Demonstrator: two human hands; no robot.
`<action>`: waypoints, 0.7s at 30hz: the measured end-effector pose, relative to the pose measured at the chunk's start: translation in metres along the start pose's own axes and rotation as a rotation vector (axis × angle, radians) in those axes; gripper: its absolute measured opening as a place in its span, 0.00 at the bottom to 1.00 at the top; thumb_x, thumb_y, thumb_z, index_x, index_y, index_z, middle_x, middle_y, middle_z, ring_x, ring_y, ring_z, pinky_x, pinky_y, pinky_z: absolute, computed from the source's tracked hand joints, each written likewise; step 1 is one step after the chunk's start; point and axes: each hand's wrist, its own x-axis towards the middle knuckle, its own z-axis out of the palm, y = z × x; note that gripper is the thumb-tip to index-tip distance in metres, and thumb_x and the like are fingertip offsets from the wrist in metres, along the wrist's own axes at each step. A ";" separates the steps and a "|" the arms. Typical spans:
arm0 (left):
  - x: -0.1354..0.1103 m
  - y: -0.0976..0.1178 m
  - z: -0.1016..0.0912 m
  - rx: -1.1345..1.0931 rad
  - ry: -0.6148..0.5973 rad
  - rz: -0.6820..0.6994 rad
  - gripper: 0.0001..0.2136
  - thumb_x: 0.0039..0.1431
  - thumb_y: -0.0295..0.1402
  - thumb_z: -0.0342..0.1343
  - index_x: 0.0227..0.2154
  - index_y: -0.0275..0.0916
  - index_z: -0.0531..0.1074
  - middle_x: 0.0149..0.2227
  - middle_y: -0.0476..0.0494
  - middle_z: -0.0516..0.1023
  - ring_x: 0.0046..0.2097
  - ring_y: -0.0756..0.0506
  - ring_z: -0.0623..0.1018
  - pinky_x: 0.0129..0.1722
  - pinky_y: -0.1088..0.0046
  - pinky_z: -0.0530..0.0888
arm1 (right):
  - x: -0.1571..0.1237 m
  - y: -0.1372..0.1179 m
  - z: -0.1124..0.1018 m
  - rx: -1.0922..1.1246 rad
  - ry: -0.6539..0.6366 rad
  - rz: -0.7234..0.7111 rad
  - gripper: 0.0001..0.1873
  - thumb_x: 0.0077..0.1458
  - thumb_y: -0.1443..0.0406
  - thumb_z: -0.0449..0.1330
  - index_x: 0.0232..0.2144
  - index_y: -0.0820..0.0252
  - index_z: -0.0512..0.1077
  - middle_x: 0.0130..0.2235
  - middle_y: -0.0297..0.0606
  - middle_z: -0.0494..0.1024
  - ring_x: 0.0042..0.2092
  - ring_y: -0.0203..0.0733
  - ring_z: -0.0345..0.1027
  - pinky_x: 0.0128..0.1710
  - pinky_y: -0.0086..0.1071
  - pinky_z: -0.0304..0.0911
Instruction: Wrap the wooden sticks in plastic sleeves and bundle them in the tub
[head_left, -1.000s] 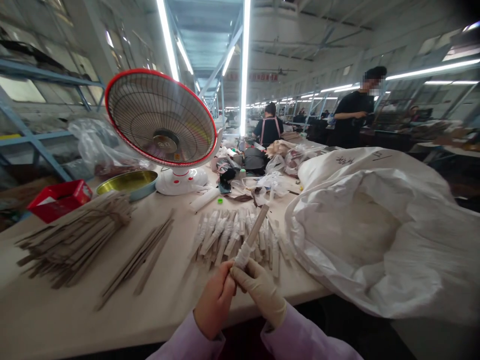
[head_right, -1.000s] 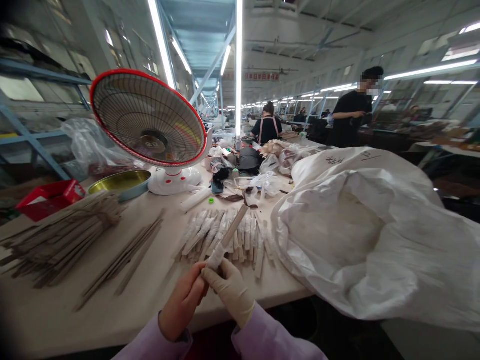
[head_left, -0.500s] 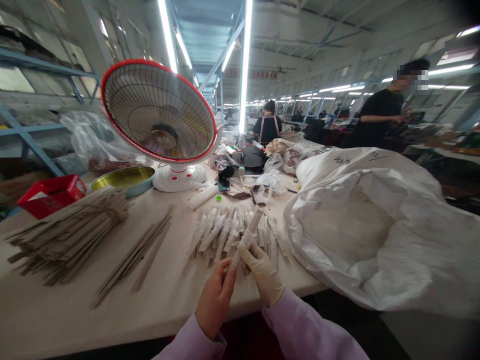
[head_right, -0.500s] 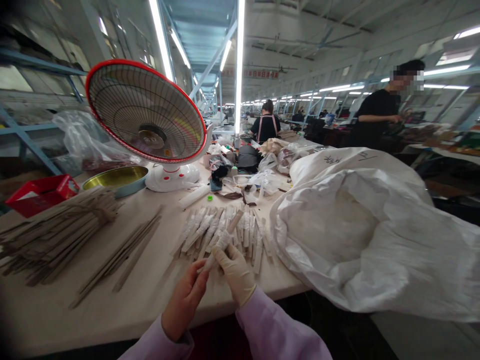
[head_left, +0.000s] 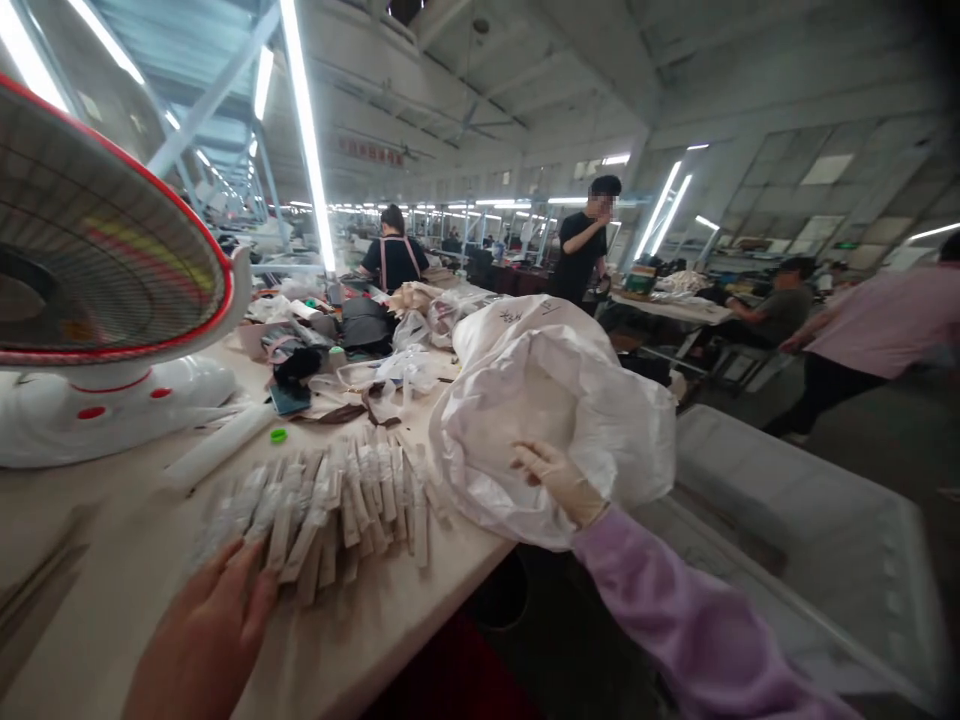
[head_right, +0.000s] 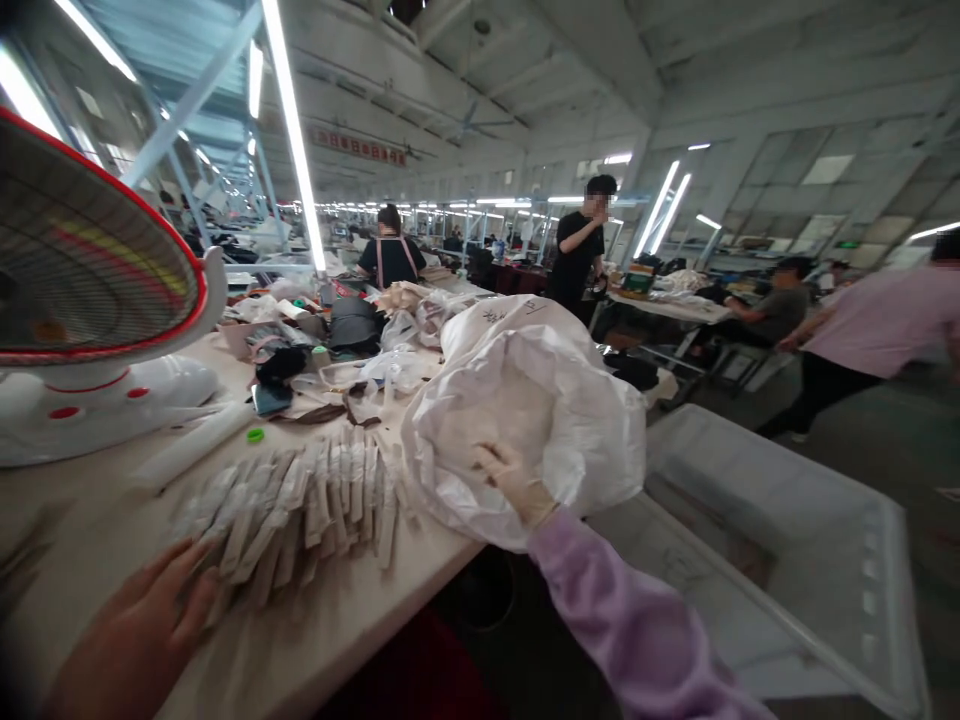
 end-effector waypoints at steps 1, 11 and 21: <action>0.001 0.008 -0.006 0.018 -0.005 0.006 0.19 0.57 0.41 0.41 0.46 0.35 0.65 0.48 0.32 0.69 0.50 0.34 0.69 0.51 0.53 0.65 | 0.016 0.011 -0.022 -0.083 0.031 0.031 0.20 0.51 0.54 0.52 0.42 0.60 0.69 0.34 0.36 0.75 0.26 0.31 0.63 0.28 0.26 0.60; 0.021 0.094 -0.009 -0.076 -0.098 0.220 0.14 0.59 0.39 0.44 0.44 0.42 0.69 0.47 0.42 0.73 0.45 0.44 0.75 0.43 0.67 0.74 | 0.119 0.089 -0.045 -0.823 -0.139 0.188 0.10 0.46 0.61 0.58 0.27 0.63 0.73 0.29 0.44 0.76 0.34 0.44 0.69 0.35 0.36 0.61; 0.005 0.132 -0.015 -0.228 -0.272 0.087 0.12 0.56 0.28 0.47 0.38 0.41 0.73 0.40 0.42 0.77 0.41 0.45 0.76 0.40 0.67 0.74 | 0.121 0.100 -0.005 -1.202 -0.436 -0.485 0.32 0.45 0.81 0.45 0.52 0.57 0.62 0.58 0.48 0.59 0.53 0.55 0.59 0.51 0.49 0.51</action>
